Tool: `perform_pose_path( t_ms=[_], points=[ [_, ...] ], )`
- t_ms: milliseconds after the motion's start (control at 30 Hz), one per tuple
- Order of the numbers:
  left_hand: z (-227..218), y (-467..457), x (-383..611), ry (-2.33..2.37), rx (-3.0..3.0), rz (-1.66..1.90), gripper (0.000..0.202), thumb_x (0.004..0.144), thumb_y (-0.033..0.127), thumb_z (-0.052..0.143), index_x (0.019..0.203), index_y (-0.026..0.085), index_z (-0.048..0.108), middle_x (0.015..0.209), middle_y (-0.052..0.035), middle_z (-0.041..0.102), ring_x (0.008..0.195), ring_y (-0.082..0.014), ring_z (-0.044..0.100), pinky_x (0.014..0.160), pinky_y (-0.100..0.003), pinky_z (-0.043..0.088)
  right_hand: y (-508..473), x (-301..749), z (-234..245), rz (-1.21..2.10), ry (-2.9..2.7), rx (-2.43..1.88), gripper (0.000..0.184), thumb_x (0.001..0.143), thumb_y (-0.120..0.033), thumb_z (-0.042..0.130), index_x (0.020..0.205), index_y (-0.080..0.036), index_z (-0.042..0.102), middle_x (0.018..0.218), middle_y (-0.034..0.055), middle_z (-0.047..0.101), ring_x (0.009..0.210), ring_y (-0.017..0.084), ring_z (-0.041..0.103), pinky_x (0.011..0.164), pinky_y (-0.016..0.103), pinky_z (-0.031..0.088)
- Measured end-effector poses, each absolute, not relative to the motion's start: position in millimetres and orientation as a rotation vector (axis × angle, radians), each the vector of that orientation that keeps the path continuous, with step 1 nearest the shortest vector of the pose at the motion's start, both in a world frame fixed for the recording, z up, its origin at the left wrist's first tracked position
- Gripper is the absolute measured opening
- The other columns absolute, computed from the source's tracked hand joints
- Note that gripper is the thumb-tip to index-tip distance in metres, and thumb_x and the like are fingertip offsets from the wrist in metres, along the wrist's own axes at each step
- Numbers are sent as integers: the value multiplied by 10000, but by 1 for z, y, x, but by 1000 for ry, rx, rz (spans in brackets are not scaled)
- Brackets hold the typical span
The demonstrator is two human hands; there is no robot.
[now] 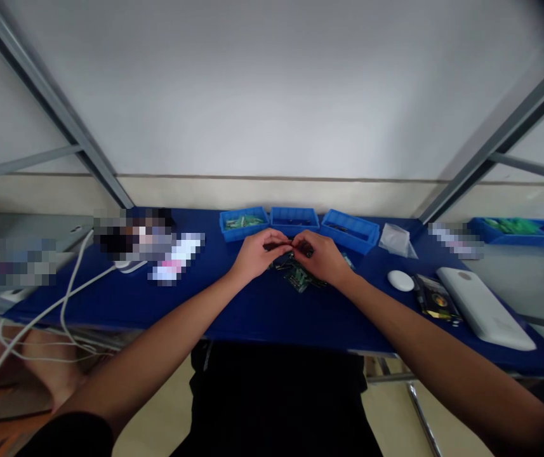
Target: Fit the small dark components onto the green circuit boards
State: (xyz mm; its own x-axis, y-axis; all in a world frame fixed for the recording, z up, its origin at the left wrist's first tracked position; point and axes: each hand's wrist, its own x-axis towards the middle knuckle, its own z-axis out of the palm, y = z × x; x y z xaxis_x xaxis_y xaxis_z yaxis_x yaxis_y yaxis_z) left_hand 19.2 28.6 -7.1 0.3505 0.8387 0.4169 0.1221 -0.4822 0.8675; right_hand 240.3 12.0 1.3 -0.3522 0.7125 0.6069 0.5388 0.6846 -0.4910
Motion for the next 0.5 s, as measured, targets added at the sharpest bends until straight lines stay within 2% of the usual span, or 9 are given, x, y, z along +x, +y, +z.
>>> perform_pose_path(
  t_ms=[167, 267, 500],
  points=[
    [-11, 35, 21, 688, 1677, 1176, 366, 894, 354, 839, 1174, 186, 673, 1228, -138, 801, 1128, -248, 788, 1043, -448, 622, 10, 241, 5, 264, -2025, -965, 125, 886, -128, 661, 929, -245, 650, 865, 8, 729, 724, 180, 687, 714, 321, 557],
    [-12, 37, 21, 690, 1667, 1214, 400, 888, 335, 844, 1202, 175, 654, 1249, -158, 790, 1137, -251, 785, 1053, -443, 620, 9, 240, 7, 261, -1996, -963, 124, 886, -129, 659, 931, -244, 656, 879, 12, 733, 722, 178, 686, 708, 316, 561],
    [-7, 38, 11, 1013, 2065, 1179, 264, 1004, 236, 684, 1265, 203, 701, 1203, -94, 803, 1117, -239, 777, 1020, -440, 619, 16, 249, 9, 116, -1901, -1007, 137, 905, -146, 629, 975, -245, 693, 928, 20, 749, 746, 179, 696, 714, 318, 571]
  ],
)
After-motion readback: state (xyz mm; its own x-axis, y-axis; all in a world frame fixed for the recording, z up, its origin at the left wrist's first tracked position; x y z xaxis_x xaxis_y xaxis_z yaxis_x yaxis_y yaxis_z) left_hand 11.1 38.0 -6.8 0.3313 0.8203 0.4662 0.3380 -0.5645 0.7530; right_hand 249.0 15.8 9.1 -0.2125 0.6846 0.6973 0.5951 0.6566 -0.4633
